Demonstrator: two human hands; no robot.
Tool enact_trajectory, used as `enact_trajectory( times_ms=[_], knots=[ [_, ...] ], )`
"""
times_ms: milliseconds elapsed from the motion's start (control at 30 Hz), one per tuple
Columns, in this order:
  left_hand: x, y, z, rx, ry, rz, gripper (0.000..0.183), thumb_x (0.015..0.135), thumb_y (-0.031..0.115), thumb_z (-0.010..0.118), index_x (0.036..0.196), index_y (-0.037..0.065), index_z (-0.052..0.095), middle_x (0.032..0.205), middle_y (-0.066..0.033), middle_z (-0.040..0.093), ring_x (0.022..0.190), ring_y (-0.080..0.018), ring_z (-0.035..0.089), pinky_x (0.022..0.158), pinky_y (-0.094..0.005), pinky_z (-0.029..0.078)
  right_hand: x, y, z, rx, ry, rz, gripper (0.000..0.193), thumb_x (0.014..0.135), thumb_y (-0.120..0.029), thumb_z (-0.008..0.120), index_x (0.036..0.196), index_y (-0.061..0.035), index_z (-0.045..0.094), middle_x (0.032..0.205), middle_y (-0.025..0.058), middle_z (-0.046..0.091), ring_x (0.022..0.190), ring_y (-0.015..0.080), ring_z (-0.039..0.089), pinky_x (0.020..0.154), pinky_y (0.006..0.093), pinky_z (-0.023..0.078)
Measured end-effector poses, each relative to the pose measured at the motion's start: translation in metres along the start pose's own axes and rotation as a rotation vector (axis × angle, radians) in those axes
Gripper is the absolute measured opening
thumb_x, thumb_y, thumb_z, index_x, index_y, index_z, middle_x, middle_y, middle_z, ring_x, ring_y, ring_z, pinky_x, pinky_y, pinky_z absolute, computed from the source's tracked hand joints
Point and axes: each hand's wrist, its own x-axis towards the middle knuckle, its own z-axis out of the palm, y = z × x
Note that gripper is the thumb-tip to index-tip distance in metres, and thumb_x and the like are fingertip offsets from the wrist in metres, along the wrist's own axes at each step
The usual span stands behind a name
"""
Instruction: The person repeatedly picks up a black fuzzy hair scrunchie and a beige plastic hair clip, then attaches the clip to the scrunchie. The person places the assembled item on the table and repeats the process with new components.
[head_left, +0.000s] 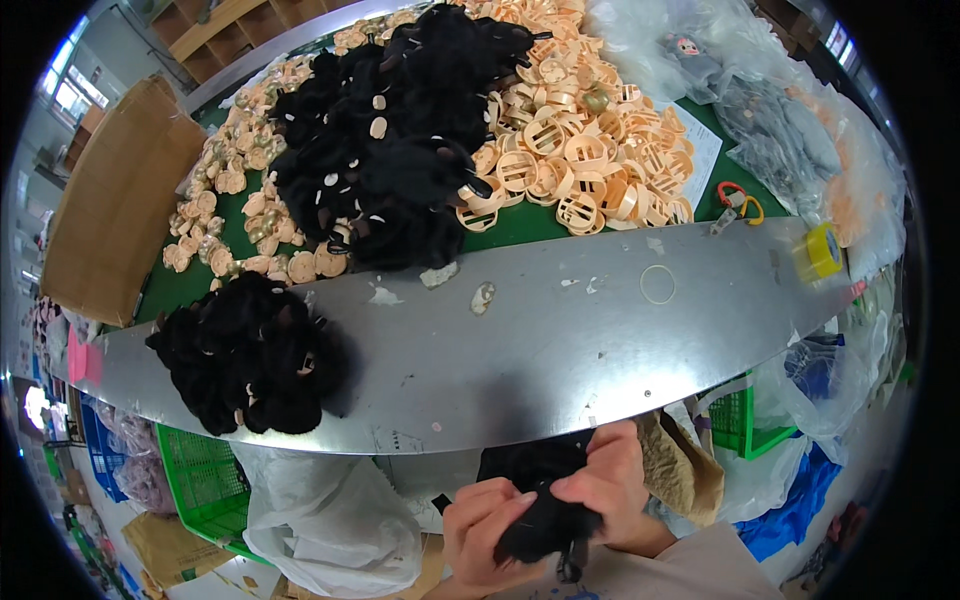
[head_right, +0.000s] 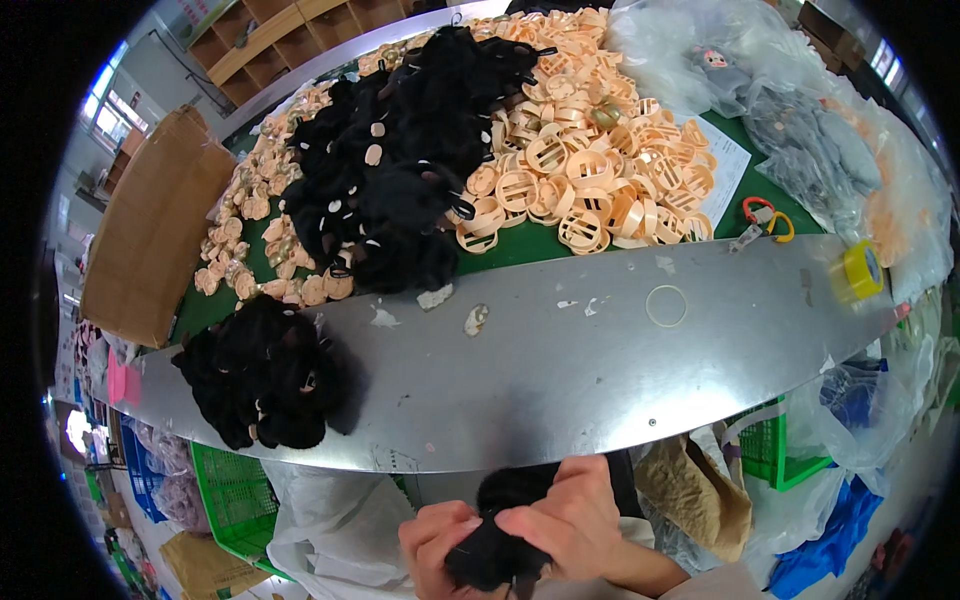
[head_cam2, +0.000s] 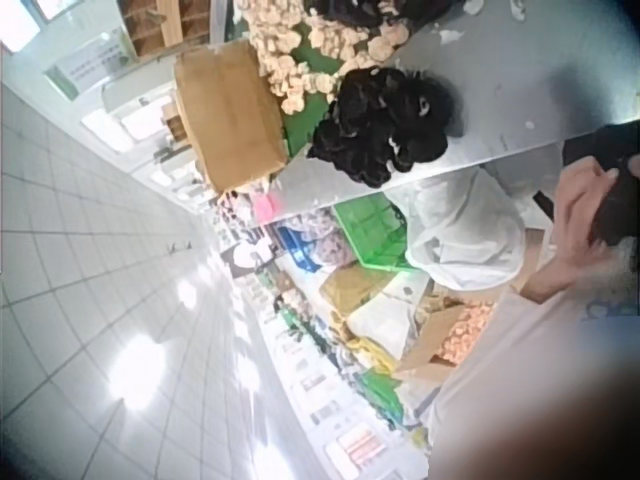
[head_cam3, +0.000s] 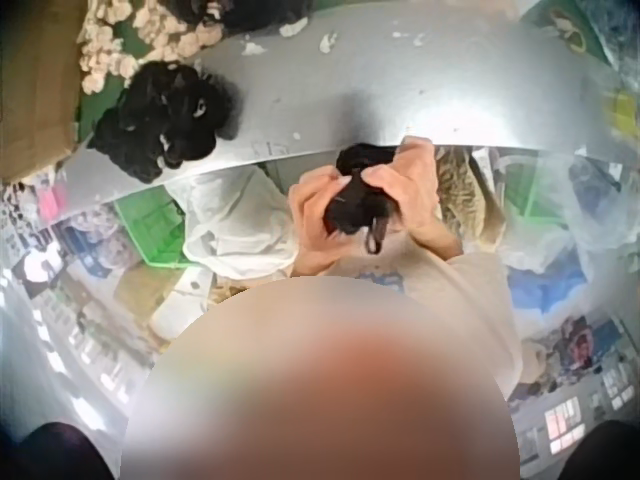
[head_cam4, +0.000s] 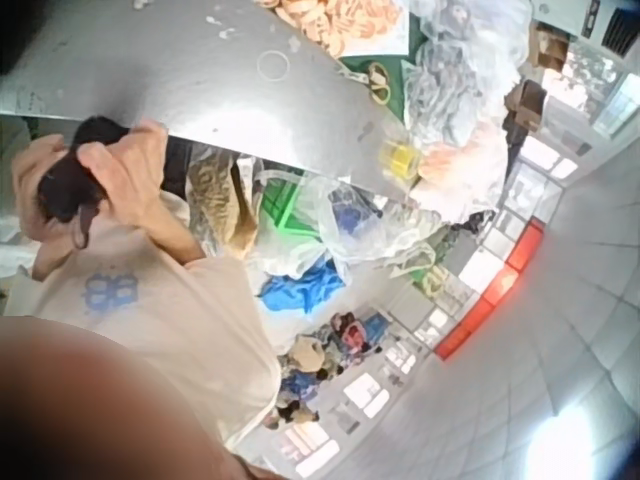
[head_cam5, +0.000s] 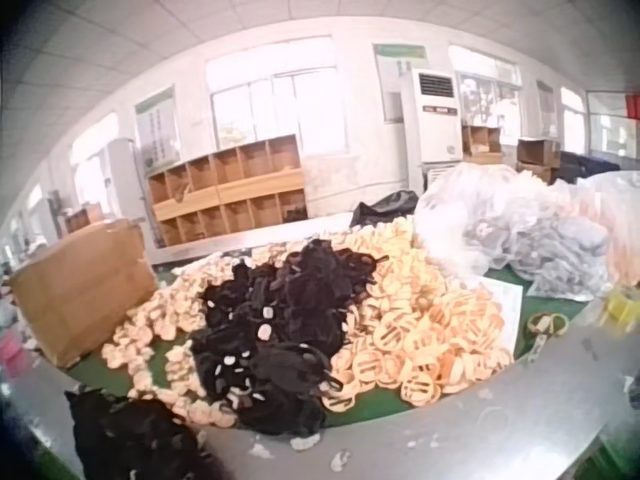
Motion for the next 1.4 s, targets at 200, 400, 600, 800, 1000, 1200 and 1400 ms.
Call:
enact_trajectory(
  times_ms=[200,400,600,800,1000,1200,1400],
  knots=[
    [0.007,0.002,-0.001,-0.058,0.01,-0.143,0.049,0.064,0.016,0.085,0.103,-0.003,0.064,0.096,-0.0131,0.057,0.078,-0.0256,0.062,0.067,-0.0324,0.049,-0.011,-0.004,0.006,0.07,0.006,0.036,0.04,0.063,-0.008,0.071,0.103,-0.0018,0.068,0.079,0.0042,0.058,0.069,0.0219,0.049,0.067,0.0352,0.047],
    [0.003,-0.005,-0.01,-0.011,-0.016,-0.199,0.039,0.068,0.008,0.079,0.102,-0.003,0.064,0.095,-0.0138,0.058,0.078,-0.026,0.061,0.068,-0.0328,0.049,-0.029,-0.012,0.027,0.165,0.106,0.136,0.03,0.073,-0.01,0.074,0.099,0.0008,0.063,0.076,0.0094,0.054,0.067,0.0259,0.052,0.062,0.0374,0.047],
    [-0.004,-0.018,-0.025,0.105,-0.182,0.118,0.043,0.064,-0.005,0.075,0.105,-0.002,0.062,0.095,-0.0085,0.053,0.076,-0.026,0.059,0.067,-0.0312,0.049,-0.011,0.002,0.022,0.07,0.09,0.088,0.024,0.07,-0.004,0.066,0.094,0.0006,0.069,0.071,0.0072,0.059,0.06,0.0217,0.055,0.063,0.035,0.051],
    [-0.007,-0.013,-0.017,0.094,-0.133,0.097,0.042,0.065,-0.002,0.078,0.104,0.0,0.063,0.097,-0.0095,0.055,0.082,-0.0265,0.059,0.067,-0.0312,0.05,-0.024,0.001,0.019,0.009,0.115,-0.052,0.025,0.071,-0.011,0.067,0.095,-0.0036,0.072,0.074,0.0027,0.059,0.062,0.0186,0.054,0.062,0.0333,0.05],
    [-0.001,-0.008,-0.007,0.072,-0.071,0.01,0.044,0.061,0.0,0.078,0.103,-0.002,0.065,0.098,-0.0106,0.056,0.084,-0.0268,0.06,0.07,-0.033,0.051,-0.023,-0.004,0.004,0.021,-0.017,0.035,0.033,0.064,-0.015,0.072,0.095,-0.0043,0.072,0.08,0.0033,0.06,0.069,0.021,0.054,0.065,0.0349,0.05],
    [0.013,-0.032,-0.014,0.067,-0.056,0.092,0.046,0.06,-0.003,0.078,0.104,0.002,0.068,0.102,-0.0124,0.06,0.086,-0.026,0.061,0.07,-0.0315,0.052,-0.016,0.004,0.015,0.366,0.059,0.195,0.022,0.07,-0.006,0.067,0.09,-0.0023,0.073,0.084,0.0113,0.06,0.079,0.0262,0.057,0.071,0.0372,0.05],
    [0.006,-0.037,-0.024,0.057,-0.228,0.134,0.05,0.064,-0.003,0.078,0.113,0.006,0.07,0.114,-0.0169,0.06,0.094,-0.0284,0.062,0.073,-0.032,0.053,-0.013,0.01,0.019,0.967,0.01,0.614,0.037,0.08,-0.021,0.075,0.111,-0.0023,0.065,0.116,0.0151,0.058,0.102,0.0227,0.058,0.088,0.0352,0.048]
  ],
)
